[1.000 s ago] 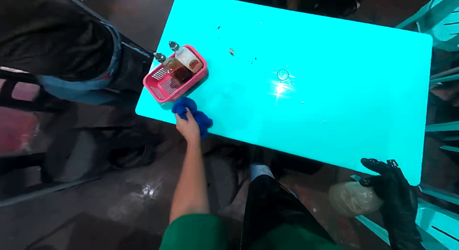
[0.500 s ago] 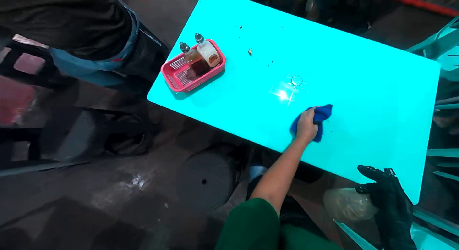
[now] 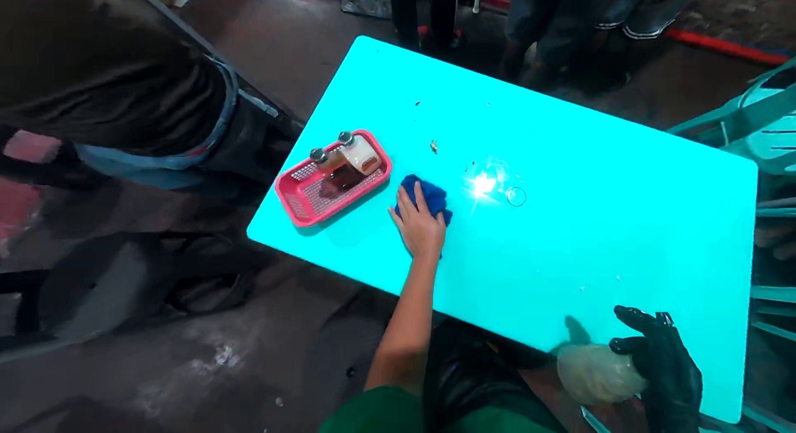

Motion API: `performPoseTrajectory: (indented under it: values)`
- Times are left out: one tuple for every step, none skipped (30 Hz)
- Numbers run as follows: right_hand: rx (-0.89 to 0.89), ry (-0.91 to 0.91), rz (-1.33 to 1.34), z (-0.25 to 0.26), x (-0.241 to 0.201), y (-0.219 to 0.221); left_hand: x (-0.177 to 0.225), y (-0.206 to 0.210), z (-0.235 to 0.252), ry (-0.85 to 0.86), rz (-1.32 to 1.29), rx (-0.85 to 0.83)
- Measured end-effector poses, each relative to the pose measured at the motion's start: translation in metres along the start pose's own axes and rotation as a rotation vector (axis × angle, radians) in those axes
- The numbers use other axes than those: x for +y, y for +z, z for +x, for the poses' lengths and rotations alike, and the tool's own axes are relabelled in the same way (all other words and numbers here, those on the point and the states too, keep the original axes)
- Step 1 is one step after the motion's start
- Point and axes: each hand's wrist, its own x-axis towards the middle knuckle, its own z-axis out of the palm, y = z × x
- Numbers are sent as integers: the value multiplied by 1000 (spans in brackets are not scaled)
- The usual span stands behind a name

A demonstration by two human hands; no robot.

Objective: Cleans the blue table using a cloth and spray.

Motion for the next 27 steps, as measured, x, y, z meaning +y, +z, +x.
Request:
performPoseTrajectory:
  values:
    - [12, 46, -17, 7, -6, 7, 9, 5, 19, -6, -13, 5]
    - [-3, 70, -22, 14, -5, 9, 19, 8, 42, -11, -32, 5]
    - [-4, 87, -32, 22, -6, 14, 29, 11, 67, -12, -44, -7]
    - [13, 102, -51, 29, -8, 19, 40, 14, 91, -8, -39, -28]
    - [29, 100, -58, 33, -9, 21, 50, 19, 114, 15, -42, -48]
    - [43, 92, -69, 36, -7, 23, 60, 23, 134, 56, -63, -66]
    - [64, 92, -84, 39, -9, 28, 68, 28, 147, 123, -98, -72]
    - [73, 98, -82, 41, -14, 33, 76, 33, 155, 200, -135, -91]
    - [69, 100, -67, 44, -18, 38, 83, 37, 156, 286, -168, -116]
    - [66, 101, -53, 49, -20, 43, 90, 40, 151, 380, -195, -145]
    - [67, 98, -45, 53, -21, 47, 99, 44, 140, 475, -220, -195]
    - [72, 97, -40, 55, -22, 50, 108, 50, 121, 573, -245, -230]
    - [72, 98, -39, 57, -22, 52, 119, 55, 96, 664, -272, -264]
    - [74, 97, -48, 58, -24, 54, 128, 62, 69, 752, -300, -304]
    - [80, 101, -66, 60, -28, 56, 135, 70, 43, 839, -332, -342]
    - [95, 102, -87, 60, -32, 59, 140, 75, 18, 915, -392, -396]
    - [111, 91, -98, 61, -36, 60, 145, 78, -3, 983, -455, -479]
    - [113, 78, -99, 61, -40, 61, 149, 78, -20, 1033, -526, -593]
    - [111, 68, -91, 62, -44, 62, 152, 75, -34, 1053, -619, -717]
    - [112, 58, -78, 62, -47, 63, 154, 68, -41, 1023, -720, -849]
    - [123, 49, -69, 62, -51, 65, 154, 57, -40, 931, -819, -956]
    - [131, 43, -64, 62, -56, 65, 153, 39, -33, 777, -908, -1025]
    - [141, 41, -53, 63, -60, 66, 150, 17, -17, 609, -967, -1040]
    - [135, 38, -43, 64, -63, 66, 144, -8, 5, 460, -1001, -1012]
    - [117, 32, -34, 64, -64, 65, 134, -34, 33, 334, -1002, -962]
    - [102, 27, -40, 65, -63, 65, 121, -58, 64, 235, -980, -902]
    - [86, 31, -55, 66, -62, 66, 104, -77, 97, 171, -942, -805]
